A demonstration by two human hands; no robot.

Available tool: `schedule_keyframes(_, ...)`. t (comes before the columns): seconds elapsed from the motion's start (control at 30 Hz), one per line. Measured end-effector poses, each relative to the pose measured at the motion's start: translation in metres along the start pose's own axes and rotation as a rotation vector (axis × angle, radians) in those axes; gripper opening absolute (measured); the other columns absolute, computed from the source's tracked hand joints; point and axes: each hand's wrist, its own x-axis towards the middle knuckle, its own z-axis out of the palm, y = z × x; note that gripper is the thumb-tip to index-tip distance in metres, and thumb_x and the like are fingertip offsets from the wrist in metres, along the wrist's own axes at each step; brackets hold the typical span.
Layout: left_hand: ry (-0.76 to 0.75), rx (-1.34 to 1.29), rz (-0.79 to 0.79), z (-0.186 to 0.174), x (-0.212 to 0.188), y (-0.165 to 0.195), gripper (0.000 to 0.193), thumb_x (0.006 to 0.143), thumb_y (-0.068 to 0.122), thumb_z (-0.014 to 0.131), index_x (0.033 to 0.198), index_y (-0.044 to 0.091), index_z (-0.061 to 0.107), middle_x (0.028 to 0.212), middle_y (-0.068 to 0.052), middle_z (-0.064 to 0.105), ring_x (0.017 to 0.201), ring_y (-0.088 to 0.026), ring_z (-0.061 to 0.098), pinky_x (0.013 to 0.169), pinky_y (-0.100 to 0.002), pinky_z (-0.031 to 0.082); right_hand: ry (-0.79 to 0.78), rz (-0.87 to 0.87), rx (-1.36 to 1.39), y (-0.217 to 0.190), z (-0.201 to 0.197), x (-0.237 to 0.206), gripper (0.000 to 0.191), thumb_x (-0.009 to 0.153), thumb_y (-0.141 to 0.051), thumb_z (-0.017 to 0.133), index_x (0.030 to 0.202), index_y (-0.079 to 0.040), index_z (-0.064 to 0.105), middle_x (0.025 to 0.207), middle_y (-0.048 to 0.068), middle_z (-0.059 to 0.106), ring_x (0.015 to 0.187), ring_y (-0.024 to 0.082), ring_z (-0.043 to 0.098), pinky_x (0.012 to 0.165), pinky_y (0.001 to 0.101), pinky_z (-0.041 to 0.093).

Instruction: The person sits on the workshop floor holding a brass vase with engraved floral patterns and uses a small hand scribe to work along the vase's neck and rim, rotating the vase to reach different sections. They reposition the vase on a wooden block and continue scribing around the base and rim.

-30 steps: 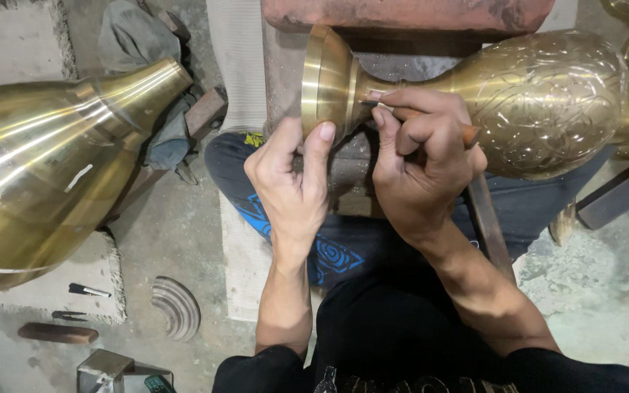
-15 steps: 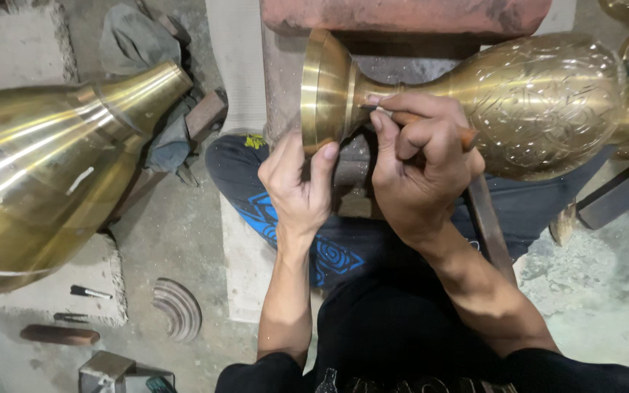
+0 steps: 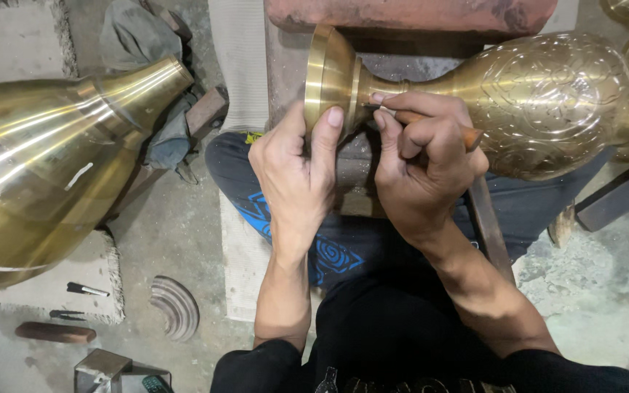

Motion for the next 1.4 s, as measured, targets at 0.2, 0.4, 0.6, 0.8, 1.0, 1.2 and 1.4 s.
schedule_keyframes(0.2,0.012,-0.111,0.129,0.001,-0.008,-0.015,0.023,0.104,0.020,0.067,0.113,-0.001,0.065,0.091,-0.015,0.068,0.079,-0.029,0.069,0.075,-0.035,0.053,-0.005,0.001,-0.024,0.000,-0.001,-0.001,0.043,0.101,0.013,0.081,0.090,-0.004,0.043,0.108,0.015,0.072,0.095,0.021,0.075,0.078,0.0278,0.061)
schedule_keyframes(0.4,0.001,-0.058,0.221,0.005,-0.019,-0.040,0.015,0.101,0.013,0.072,0.103,-0.001,0.066,0.089,-0.016,0.063,0.079,-0.032,0.063,0.070,-0.034,0.049,-0.007,0.012,-0.034,-0.002,-0.002,-0.002,0.043,0.099,0.015,0.080,0.089,-0.004,0.043,0.110,0.016,0.071,0.096,0.022,0.076,0.078,0.0278,0.062)
schedule_keyframes(0.6,0.035,0.018,0.128,0.003,-0.013,-0.026,0.023,0.100,0.016,0.076,0.092,-0.002,0.063,0.075,-0.017,0.054,0.066,-0.029,0.050,0.061,-0.034,0.042,-0.013,-0.032,-0.042,0.001,-0.003,-0.001,0.044,0.099,0.014,0.080,0.088,-0.004,0.042,0.110,0.015,0.072,0.096,0.022,0.075,0.076,0.0288,0.060)
schedule_keyframes(0.8,0.002,0.039,0.007,-0.004,0.004,0.002,0.020,0.103,0.020,0.070,0.097,0.001,0.068,0.070,-0.014,0.055,0.057,-0.022,0.046,0.058,-0.034,0.042,-0.014,-0.007,-0.014,0.002,-0.003,-0.002,0.041,0.100,0.015,0.078,0.090,-0.002,0.042,0.111,0.017,0.070,0.094,0.022,0.075,0.077,0.0281,0.064)
schedule_keyframes(1.0,0.003,-0.045,0.042,0.000,0.005,-0.002,0.021,0.102,0.020,0.068,0.099,-0.001,0.065,0.075,-0.014,0.058,0.064,-0.023,0.053,0.062,-0.034,0.045,-0.003,-0.020,-0.033,0.003,-0.001,-0.002,0.043,0.101,0.013,0.081,0.090,-0.003,0.042,0.111,0.015,0.072,0.090,0.020,0.073,0.077,0.0275,0.062)
schedule_keyframes(1.2,-0.002,-0.102,0.195,0.003,-0.011,-0.028,0.015,0.102,0.013,0.069,0.103,-0.001,0.066,0.088,-0.013,0.065,0.076,-0.026,0.065,0.071,-0.033,0.051,-0.005,-0.016,-0.041,0.003,-0.002,-0.003,0.044,0.099,0.013,0.081,0.089,-0.004,0.043,0.111,0.015,0.073,0.088,0.020,0.072,0.075,0.0272,0.060)
schedule_keyframes(1.4,-0.002,-0.075,0.170,0.003,-0.011,-0.028,0.014,0.102,0.013,0.071,0.103,-0.001,0.068,0.084,-0.014,0.065,0.072,-0.027,0.064,0.068,-0.033,0.050,-0.005,-0.038,-0.022,0.006,-0.002,-0.002,0.043,0.101,0.013,0.080,0.089,-0.003,0.042,0.113,0.016,0.072,0.092,0.020,0.074,0.075,0.0266,0.061)
